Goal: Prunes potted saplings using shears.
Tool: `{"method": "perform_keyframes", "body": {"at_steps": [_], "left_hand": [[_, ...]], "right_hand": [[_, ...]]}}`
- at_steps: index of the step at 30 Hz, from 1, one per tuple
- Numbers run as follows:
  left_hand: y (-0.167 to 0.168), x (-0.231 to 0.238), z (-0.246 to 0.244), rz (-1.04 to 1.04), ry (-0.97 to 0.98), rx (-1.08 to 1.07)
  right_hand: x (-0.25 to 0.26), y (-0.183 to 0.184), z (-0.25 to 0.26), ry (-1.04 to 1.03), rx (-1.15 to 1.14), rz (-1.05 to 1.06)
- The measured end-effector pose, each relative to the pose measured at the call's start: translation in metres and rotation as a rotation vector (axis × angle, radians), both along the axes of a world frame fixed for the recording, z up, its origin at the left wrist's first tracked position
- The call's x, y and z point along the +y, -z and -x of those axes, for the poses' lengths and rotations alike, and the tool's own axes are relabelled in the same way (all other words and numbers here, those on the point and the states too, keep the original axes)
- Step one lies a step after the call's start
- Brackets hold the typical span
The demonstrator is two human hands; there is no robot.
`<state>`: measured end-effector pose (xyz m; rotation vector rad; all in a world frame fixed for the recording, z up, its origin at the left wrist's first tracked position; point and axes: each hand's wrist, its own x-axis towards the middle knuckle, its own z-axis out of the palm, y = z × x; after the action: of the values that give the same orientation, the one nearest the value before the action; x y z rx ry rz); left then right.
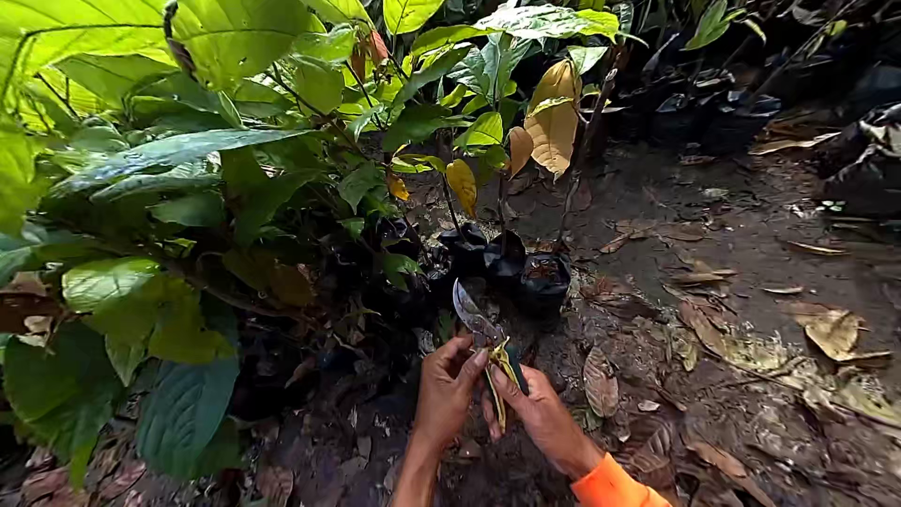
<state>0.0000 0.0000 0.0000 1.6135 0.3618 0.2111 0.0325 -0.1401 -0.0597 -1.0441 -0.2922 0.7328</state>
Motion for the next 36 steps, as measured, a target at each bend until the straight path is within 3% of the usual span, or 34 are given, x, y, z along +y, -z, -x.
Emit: {"method": "perform_keyframes", "body": {"at_steps": [5,12,14,17,19,24,27,32,36], "left_hand": [[0.002,0.006,0.002,-0.082,0.048,-0.015],[0.013,0.022,0.012,-0.203,0.11,-0.009],[0.014,0.028,0.019,-0.261,-0.151,-0.119],[0.006,0.055,0.03,-0.389,-0.711,-0.342],[-0.002,0.088,0.042,-0.466,-0.822,-0.353],[-0.015,0.142,0.062,-0.511,-0.448,-0.121],[-0.023,0.146,0.06,-0.581,-0.396,-0.111],[-0.043,0.14,0.041,-0.808,-0.449,-0.201],[-0.047,0.13,0.055,-0.929,-0.479,-0.218]], "right_hand": [[-0.011,0.002,-0.008,-0.085,-0.002,0.028],[-0.011,0.012,-0.003,-0.147,0.232,-0.135],[-0.008,0.012,-0.001,-0.1,0.194,-0.094],[-0.006,0.009,-0.004,-0.019,0.016,0.046],[-0.009,0.01,-0.008,0.019,-0.081,0.111],[-0.009,0.004,-0.012,0.107,-0.548,0.476],[0.005,0.003,-0.005,0.084,-0.7,0.532],[0.03,-0.003,0.007,0.135,-0.685,0.59],[0.044,-0.004,0.008,0.209,-0.619,0.527]]}}
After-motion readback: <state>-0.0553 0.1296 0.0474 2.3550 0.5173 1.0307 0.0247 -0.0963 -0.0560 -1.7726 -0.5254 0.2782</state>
